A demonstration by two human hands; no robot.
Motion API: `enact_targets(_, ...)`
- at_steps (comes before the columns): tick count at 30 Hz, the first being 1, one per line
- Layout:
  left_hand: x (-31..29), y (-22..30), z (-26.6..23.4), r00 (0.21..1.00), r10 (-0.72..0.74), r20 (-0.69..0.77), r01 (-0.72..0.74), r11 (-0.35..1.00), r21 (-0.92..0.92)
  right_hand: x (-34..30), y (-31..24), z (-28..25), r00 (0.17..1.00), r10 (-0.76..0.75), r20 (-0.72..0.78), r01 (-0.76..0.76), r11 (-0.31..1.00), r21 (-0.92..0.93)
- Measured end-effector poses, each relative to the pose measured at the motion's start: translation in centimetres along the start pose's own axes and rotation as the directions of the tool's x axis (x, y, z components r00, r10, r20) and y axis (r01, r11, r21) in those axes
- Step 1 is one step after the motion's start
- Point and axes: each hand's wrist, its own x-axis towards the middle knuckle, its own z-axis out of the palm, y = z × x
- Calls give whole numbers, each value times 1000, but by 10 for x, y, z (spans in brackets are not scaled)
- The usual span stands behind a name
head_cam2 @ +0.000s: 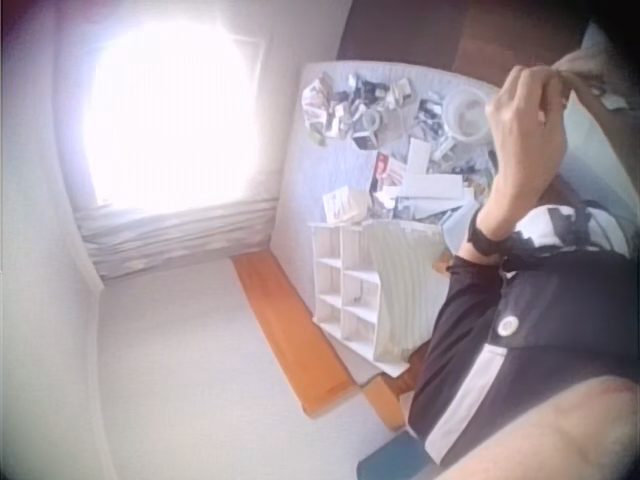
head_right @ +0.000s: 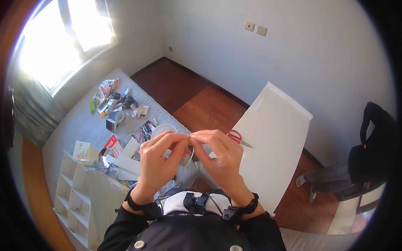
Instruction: The person assembles a white flat-pack furniture panel by applying adhesive tape to its edges, cutting the tape with scissors, and folding the panel to form a box-like structure.
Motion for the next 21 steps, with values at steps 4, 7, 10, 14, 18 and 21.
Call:
enact_targets(4, -3, -2, -2, 1000, 30, -8, -30, 999, 22, 0, 1, -3, 999, 6, 52, -7, 1000, 26)
enact_targets(7, -2, -2, -2, 999, 42, -8, -42, 999, -11, 0, 0, -2, 998, 18, 57, -20, 999, 30)
enact_targets(10, -2, -1, -2, 1000, 4, 3, -4, 999, -51, 0, -2, -1, 998, 42, 47, -45, 997, 60)
enact_targets(14, -2, 0, -4, 996, -54, 70, 62, 991, -119, -2, -3, -4, 990, 129, 58, -137, 973, 184)
enact_targets(18, -2, -3, -1, 994, -93, 52, 102, 973, -208, -4, -3, -9, 980, 178, 89, -195, 951, 240)
enact_targets(21, -2, -4, 0, 994, -87, 68, 100, 969, -225, -4, -3, -12, 975, 198, 104, -219, 942, 254)
